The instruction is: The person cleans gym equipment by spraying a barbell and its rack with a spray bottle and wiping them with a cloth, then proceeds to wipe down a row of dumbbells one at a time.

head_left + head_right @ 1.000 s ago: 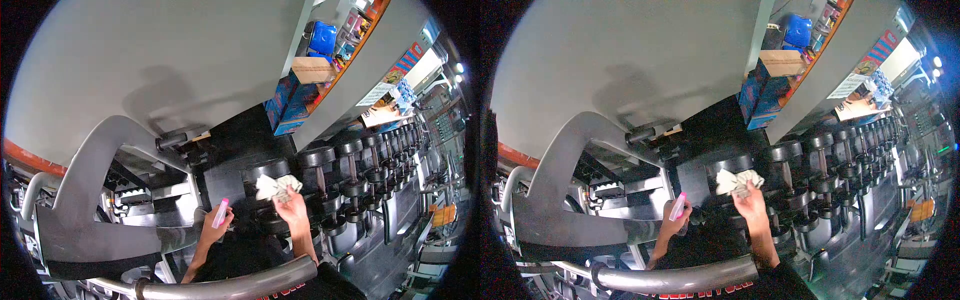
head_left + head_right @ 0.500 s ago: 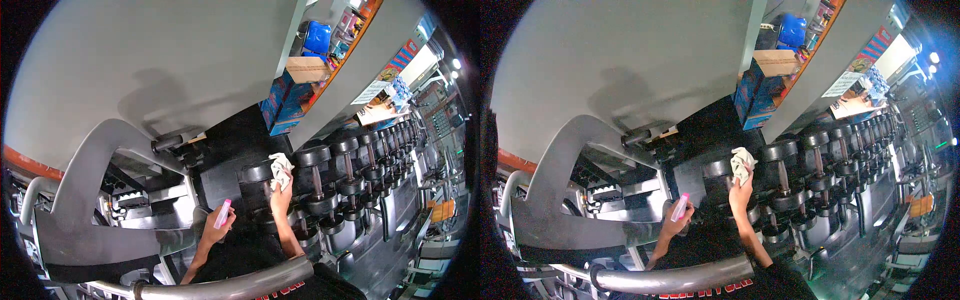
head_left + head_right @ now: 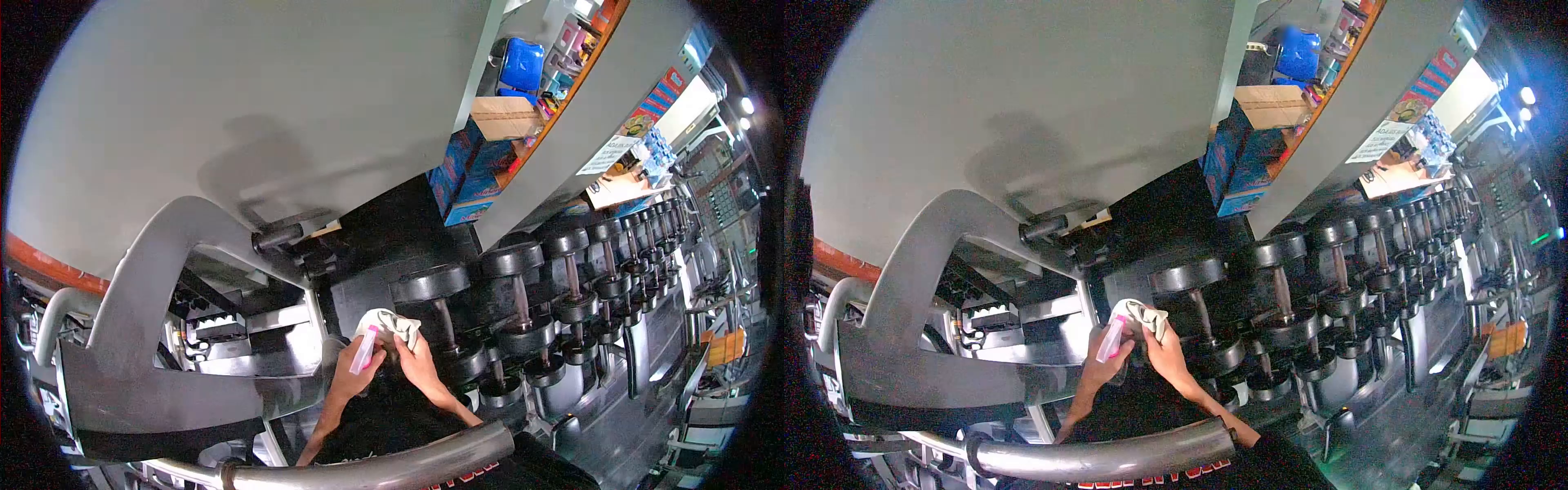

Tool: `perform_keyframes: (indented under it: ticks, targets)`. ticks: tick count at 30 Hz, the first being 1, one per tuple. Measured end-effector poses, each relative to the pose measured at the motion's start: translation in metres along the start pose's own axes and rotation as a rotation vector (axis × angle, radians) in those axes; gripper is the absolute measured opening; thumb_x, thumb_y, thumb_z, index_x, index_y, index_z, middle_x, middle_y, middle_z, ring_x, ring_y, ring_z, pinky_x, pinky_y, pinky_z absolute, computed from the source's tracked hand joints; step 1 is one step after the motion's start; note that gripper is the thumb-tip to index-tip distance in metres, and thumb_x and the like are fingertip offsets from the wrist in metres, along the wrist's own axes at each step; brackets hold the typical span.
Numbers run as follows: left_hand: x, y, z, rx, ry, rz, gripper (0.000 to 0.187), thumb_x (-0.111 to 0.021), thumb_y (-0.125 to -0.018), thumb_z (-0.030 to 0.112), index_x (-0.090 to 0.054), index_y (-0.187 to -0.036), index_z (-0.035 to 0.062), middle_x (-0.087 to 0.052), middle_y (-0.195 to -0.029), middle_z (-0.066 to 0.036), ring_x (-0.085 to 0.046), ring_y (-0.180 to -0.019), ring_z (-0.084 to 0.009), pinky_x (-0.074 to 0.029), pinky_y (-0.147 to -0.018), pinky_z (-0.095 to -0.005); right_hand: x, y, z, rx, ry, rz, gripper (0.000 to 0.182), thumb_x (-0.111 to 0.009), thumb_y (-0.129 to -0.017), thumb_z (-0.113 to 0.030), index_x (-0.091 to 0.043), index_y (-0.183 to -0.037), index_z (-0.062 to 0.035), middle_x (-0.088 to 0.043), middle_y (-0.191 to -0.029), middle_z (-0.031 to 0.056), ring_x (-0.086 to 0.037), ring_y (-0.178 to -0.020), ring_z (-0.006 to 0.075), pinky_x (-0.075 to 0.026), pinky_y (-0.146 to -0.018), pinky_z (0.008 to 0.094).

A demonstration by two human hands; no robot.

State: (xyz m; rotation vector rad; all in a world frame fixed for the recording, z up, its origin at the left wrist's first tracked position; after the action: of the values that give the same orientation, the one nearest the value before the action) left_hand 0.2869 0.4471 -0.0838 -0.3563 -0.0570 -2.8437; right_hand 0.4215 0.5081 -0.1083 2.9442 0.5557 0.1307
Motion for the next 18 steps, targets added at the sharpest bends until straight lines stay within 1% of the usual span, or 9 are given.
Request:
perform_keyframes:
  ticks: [2, 5, 7, 8, 10, 11, 13, 14, 18]
  targets:
    - [0.000, 0.000, 0.000, 0.039, -0.016, -0.019, 0.019, -0.067, -0.081, 0.009, -0.059, -0.097, 0.0024, -0.063, -0.080, -0.005, -0.059, -0.072, -0.0114, -0.047, -0.066, -0.0269, 0.006, -0.002, -0.001, 0.016, 0.030, -0.039, 0.036, -0.049, -0.092, -0.006, -0.045, -0.127, 0.0009, -0.057, -0.116, 0.0121, -0.054, -0.106, 0.0178, -0.040, -0.093, 0.0286]
    - [0.001, 0.002, -0.003, -0.059, 0.007, 0.010, 0.018, -0.067, -0.081, 0.007, -0.058, -0.097, 0.0025, -0.062, -0.081, -0.004, -0.058, -0.071, -0.0110, -0.048, -0.064, -0.0270, 0.014, -0.005, 0.004, -0.057, -0.089, -0.019, 0.037, -0.050, -0.092, -0.005, -0.044, -0.128, 0.0014, -0.056, -0.116, 0.0104, -0.054, -0.105, 0.0149, -0.042, -0.091, 0.0265]
    - [0.003, 0.004, -0.006, 0.132, 0.121, -0.055, 0.018, -0.066, -0.081, 0.007, -0.059, -0.097, 0.0028, -0.062, -0.082, -0.003, -0.059, -0.071, -0.0108, -0.048, -0.064, -0.0271, 0.018, -0.007, 0.003, -0.041, -0.067, -0.013, 0.037, -0.050, -0.092, -0.005, -0.043, -0.128, 0.0022, -0.056, -0.117, 0.0099, -0.054, -0.105, 0.0135, -0.043, -0.089, 0.0248]
    - [0.004, 0.004, -0.005, 0.130, 0.120, -0.055, 0.018, -0.066, -0.081, 0.007, -0.059, -0.097, 0.0028, -0.062, -0.082, -0.003, -0.059, -0.071, -0.0108, -0.048, -0.064, -0.0271, 0.020, -0.007, 0.002, -0.015, -0.078, 0.004, 0.037, -0.050, -0.092, -0.005, -0.043, -0.128, 0.0018, -0.056, -0.117, 0.0101, -0.054, -0.104, 0.0140, -0.043, -0.090, 0.0255]
    - [0.004, 0.005, -0.006, 0.268, 0.189, -0.090, 0.018, -0.066, -0.081, 0.006, -0.059, -0.097, 0.0024, -0.062, -0.082, -0.004, -0.060, -0.071, -0.0114, -0.048, -0.063, -0.0267, 0.022, -0.009, 0.007, 0.040, -0.157, 0.034, 0.035, -0.051, -0.092, -0.005, -0.044, -0.126, 0.0008, -0.055, -0.114, 0.0097, -0.053, -0.103, 0.0154, -0.042, -0.090, 0.0273]
    - [0.004, 0.005, -0.010, 0.265, 0.190, -0.090, 0.018, -0.066, -0.081, 0.006, -0.059, -0.097, 0.0024, -0.062, -0.082, -0.004, -0.060, -0.071, -0.0114, -0.048, -0.063, -0.0267, 0.024, -0.008, 0.009, 0.043, -0.156, 0.035, 0.035, -0.051, -0.092, -0.005, -0.044, -0.126, 0.0008, -0.055, -0.114, 0.0097, -0.053, -0.103, 0.0154, -0.042, -0.090, 0.0273]
    - [0.003, 0.004, -0.014, 0.048, 0.042, -0.114, 0.020, -0.067, -0.081, 0.007, -0.059, -0.098, 0.0022, -0.063, -0.082, -0.007, -0.061, -0.072, -0.0132, -0.049, -0.065, -0.0269, 0.031, -0.006, 0.006, 0.060, -0.029, 0.204, 0.030, -0.051, -0.092, -0.008, -0.045, -0.120, -0.0003, -0.054, -0.111, 0.0096, -0.053, -0.103, 0.0163, -0.041, -0.089, 0.0280]
    - [0.003, 0.005, -0.016, 0.046, 0.044, -0.114, 0.020, -0.067, -0.081, 0.007, -0.059, -0.098, 0.0022, -0.063, -0.082, -0.007, -0.061, -0.072, -0.0132, -0.049, -0.065, -0.0269, 0.037, -0.005, 0.005, -0.002, -0.063, 0.218, 0.026, -0.052, -0.093, -0.011, -0.044, -0.115, -0.0013, -0.053, -0.109, 0.0087, -0.052, -0.101, 0.0160, -0.041, -0.088, 0.0280]
    - [0.003, 0.005, -0.006, 0.073, -0.042, -0.201, 0.021, -0.067, -0.081, 0.010, -0.059, -0.098, 0.0029, -0.063, -0.082, -0.008, -0.062, -0.074, -0.0150, -0.049, -0.067, -0.0277, 0.053, -0.004, -0.027, -0.018, -0.194, 0.320, 0.025, -0.050, -0.095, -0.016, -0.044, -0.115, -0.0030, -0.052, -0.109, 0.0075, -0.051, -0.101, 0.0150, -0.040, -0.089, 0.0279]
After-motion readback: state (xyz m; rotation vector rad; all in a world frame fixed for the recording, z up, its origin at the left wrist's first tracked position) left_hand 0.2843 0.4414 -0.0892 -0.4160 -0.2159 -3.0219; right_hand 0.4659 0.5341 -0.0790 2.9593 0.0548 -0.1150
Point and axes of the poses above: each hand's wrist, its own y-axis away from the middle knuckle, its own x-axis out of the back of the hand, z = x × y, the point moved 2 cm from there along -y, towards the middle knuckle
